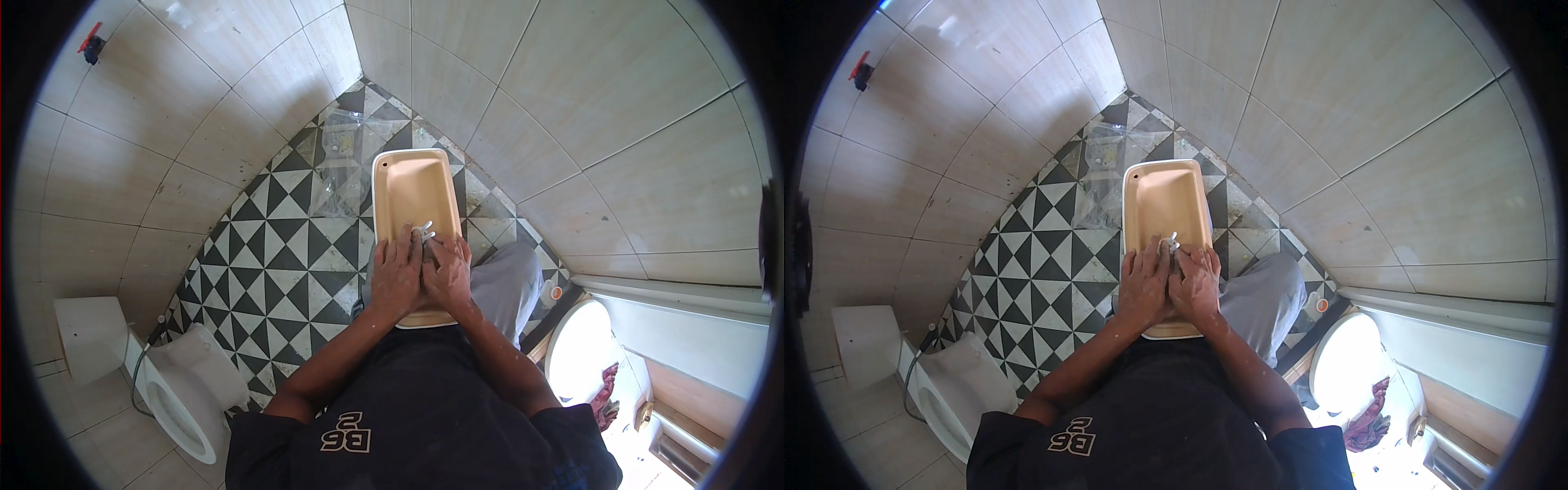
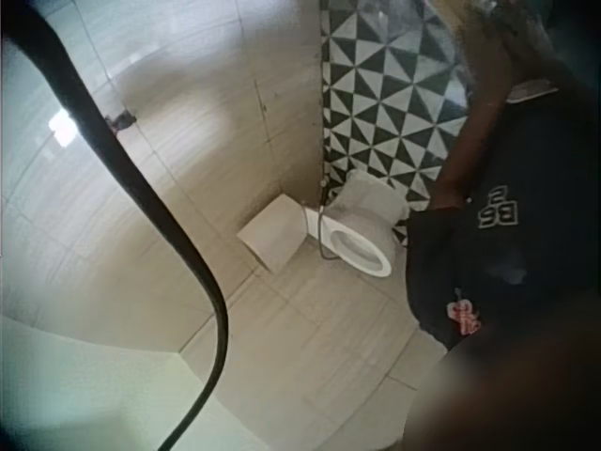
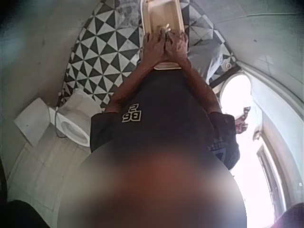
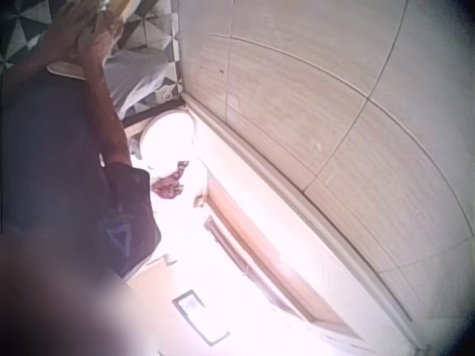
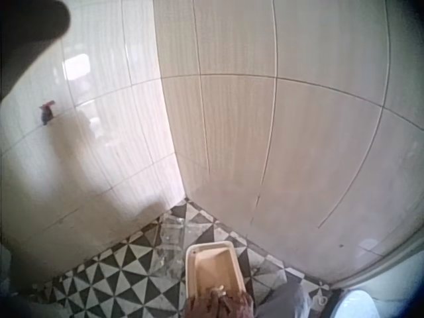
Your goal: Replacing or repairing a component inside a ceramic toilet tank lid.
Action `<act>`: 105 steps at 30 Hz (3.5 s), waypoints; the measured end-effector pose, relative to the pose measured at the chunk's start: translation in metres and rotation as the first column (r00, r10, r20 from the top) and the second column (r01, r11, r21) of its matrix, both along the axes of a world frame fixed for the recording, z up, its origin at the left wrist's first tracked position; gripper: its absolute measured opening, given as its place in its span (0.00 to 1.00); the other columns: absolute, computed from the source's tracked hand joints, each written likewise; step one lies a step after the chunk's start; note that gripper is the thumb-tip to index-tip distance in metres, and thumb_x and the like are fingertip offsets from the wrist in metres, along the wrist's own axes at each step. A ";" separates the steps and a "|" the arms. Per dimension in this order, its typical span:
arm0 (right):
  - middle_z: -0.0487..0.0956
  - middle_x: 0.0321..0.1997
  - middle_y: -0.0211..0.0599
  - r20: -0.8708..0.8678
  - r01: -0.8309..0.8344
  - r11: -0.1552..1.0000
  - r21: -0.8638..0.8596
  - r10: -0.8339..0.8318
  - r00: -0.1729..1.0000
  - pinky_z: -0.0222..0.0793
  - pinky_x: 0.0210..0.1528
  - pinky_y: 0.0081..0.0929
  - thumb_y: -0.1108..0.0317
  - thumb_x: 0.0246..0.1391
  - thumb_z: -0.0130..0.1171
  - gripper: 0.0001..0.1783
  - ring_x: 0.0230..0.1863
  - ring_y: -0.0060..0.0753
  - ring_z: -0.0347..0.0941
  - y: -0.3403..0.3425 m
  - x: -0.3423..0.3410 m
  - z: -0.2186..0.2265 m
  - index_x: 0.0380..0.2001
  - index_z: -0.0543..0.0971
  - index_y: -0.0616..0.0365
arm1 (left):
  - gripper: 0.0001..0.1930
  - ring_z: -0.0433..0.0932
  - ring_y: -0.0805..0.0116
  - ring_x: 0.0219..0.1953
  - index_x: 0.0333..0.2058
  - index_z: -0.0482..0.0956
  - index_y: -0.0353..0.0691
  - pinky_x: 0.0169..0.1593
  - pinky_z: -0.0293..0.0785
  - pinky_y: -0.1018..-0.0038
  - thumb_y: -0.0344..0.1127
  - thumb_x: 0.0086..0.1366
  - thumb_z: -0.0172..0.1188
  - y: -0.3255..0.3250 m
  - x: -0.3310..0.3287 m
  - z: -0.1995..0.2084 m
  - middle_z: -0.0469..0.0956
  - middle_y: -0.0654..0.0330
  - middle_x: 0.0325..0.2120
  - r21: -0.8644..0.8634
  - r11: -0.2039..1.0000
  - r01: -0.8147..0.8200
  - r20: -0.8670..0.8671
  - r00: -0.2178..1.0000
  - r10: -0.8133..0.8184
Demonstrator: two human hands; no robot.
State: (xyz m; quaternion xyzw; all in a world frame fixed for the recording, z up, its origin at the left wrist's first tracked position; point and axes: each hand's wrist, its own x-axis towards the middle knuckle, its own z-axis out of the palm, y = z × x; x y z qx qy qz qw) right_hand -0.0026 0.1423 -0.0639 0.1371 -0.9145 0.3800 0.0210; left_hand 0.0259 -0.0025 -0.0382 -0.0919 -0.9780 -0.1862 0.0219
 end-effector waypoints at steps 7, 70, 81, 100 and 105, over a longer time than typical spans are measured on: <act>0.79 0.53 0.45 0.000 -0.026 1.000 -0.005 0.026 1.000 0.53 0.76 0.54 0.67 0.54 0.61 0.17 0.58 0.52 0.74 -0.003 0.001 -0.001 0.48 0.81 0.60 | 0.42 0.69 0.50 0.66 0.67 0.68 0.28 0.73 0.57 0.51 0.44 0.56 0.68 -0.002 -0.007 -0.008 0.61 0.42 0.71 -0.069 0.997 -0.023 -0.106 0.994 0.015; 0.77 0.59 0.44 -0.017 0.043 0.996 0.077 -0.042 0.999 0.49 0.77 0.53 0.66 0.56 0.59 0.25 0.65 0.49 0.70 -0.012 0.001 0.008 0.57 0.79 0.60 | 0.47 0.64 0.47 0.70 0.66 0.68 0.28 0.73 0.54 0.48 0.48 0.52 0.73 -0.005 0.002 0.008 0.61 0.42 0.70 0.058 0.998 0.024 -0.007 1.000 -0.024; 0.77 0.62 0.46 0.071 0.073 0.996 -0.049 -0.069 0.995 0.49 0.77 0.51 0.67 0.57 0.58 0.24 0.67 0.48 0.69 -0.011 -0.001 0.005 0.57 0.80 0.60 | 0.46 0.64 0.47 0.71 0.68 0.68 0.30 0.73 0.54 0.45 0.49 0.54 0.71 -0.004 -0.001 0.001 0.61 0.41 0.70 0.082 0.997 -0.003 -0.011 1.000 0.004; 0.73 0.66 0.44 0.019 0.048 0.999 0.002 -0.048 0.999 0.47 0.78 0.54 0.67 0.56 0.56 0.28 0.70 0.48 0.66 -0.019 0.000 0.018 0.61 0.76 0.62 | 0.43 0.61 0.51 0.73 0.65 0.70 0.28 0.74 0.52 0.47 0.50 0.55 0.69 -0.006 0.005 0.009 0.60 0.42 0.71 0.103 0.995 -0.019 0.004 1.000 0.019; 0.75 0.64 0.44 0.036 -0.038 0.999 0.039 0.036 0.999 0.47 0.78 0.53 0.69 0.53 0.56 0.28 0.69 0.48 0.66 -0.013 0.000 0.011 0.59 0.77 0.62 | 0.43 0.62 0.50 0.72 0.63 0.72 0.28 0.74 0.52 0.47 0.50 0.54 0.70 -0.003 0.005 0.012 0.61 0.43 0.71 0.045 0.999 -0.028 0.025 0.999 0.027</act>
